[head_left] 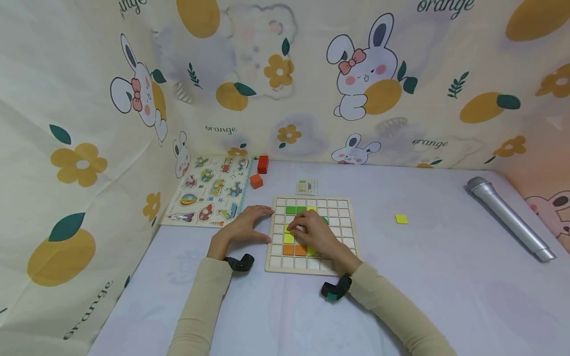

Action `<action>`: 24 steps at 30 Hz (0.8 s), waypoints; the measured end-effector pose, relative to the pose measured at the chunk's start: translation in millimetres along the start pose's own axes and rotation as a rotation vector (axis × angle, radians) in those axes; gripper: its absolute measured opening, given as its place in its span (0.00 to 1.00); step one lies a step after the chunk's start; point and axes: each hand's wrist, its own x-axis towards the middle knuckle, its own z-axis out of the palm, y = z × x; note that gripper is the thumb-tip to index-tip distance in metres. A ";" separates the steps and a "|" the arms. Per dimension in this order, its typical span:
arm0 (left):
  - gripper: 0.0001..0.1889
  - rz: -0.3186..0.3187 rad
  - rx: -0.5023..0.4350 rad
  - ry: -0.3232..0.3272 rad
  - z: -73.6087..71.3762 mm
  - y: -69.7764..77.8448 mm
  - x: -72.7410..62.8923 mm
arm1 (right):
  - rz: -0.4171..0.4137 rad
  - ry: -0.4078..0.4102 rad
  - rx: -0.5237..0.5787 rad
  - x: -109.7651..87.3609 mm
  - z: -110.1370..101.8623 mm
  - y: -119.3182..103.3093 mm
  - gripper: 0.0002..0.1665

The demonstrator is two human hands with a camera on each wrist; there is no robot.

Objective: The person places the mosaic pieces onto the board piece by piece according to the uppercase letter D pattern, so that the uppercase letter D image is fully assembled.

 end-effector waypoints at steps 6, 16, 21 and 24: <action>0.42 0.011 0.001 0.015 0.1 0.0 -0.6 | 0.009 -0.011 -0.029 1.6 2.6 2.8 0.05; 0.43 -0.016 -0.003 -0.004 -0.1 1.6 0.5 | -0.027 0.032 -0.006 -2.2 -15.3 3.2 0.11; 0.43 -0.023 0.000 -0.006 -0.1 0.8 0.7 | -0.036 0.098 0.008 -8.4 -38.3 10.1 0.14; 0.43 -0.021 0.001 -0.004 -0.1 0.7 0.9 | 0.007 0.122 0.006 -15.2 -54.1 17.8 0.15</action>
